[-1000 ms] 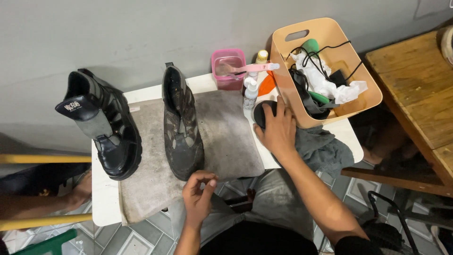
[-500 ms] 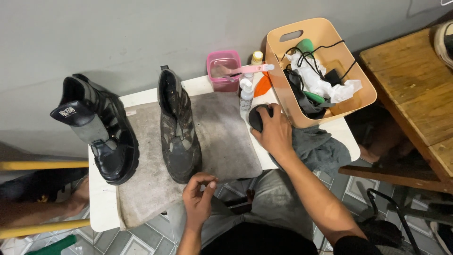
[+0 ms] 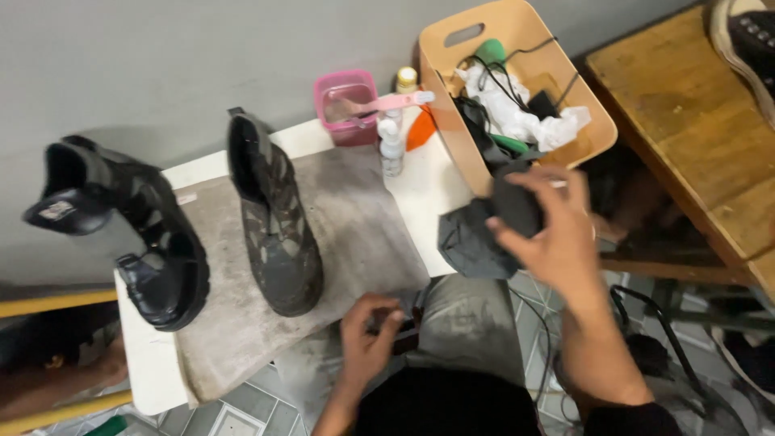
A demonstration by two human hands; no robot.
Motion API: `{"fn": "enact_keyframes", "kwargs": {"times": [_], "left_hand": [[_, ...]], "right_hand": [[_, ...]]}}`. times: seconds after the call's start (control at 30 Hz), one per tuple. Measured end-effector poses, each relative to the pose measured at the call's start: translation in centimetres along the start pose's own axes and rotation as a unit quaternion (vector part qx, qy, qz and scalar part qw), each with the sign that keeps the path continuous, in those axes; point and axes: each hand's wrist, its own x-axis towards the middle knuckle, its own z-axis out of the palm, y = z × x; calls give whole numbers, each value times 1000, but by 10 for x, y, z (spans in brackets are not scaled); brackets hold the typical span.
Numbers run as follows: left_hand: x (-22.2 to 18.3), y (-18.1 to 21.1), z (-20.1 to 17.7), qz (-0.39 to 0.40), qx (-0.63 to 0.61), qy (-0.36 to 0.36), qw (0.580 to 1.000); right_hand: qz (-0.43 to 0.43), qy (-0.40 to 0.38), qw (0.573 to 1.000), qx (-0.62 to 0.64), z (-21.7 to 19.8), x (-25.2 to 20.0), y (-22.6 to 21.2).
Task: Cleaning and scrubbing a pair of black boots using a brush, cleaning foam, and a cloth at a dedicated workstation.
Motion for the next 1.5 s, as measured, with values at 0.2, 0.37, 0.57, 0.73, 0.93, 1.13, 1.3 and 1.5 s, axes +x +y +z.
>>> {"fn": "enact_keyframes", "kwargs": {"times": [0.2,0.37,0.57,0.73,0.93,1.13,1.3,1.5], "left_hand": [[31,29,55,170,-17,-152,973],[28,25,54,141,-39,-166,975],[16,14,35,96,-4,-119,988],[26,34,-4,113,33,-76,990],[80,58,-76,171,222,110,954],[154,40,-112,176,473,175,845],[168,11,-119,109,483,143,857],[180,-3,-147,93,418,127,894]], "right_hand": [[82,66,987,-118,-39,-10,86],[88,-32,991,-97,-17,-14,170],[36,-113,991,-69,-4,-16,181],[-1,-104,995,-13,-11,-18,185],[0,-72,995,69,-36,-29,182],[-88,34,978,187,-40,-49,130],[-78,7,979,190,-26,-61,112],[-93,-14,972,217,-12,-64,100]]}}
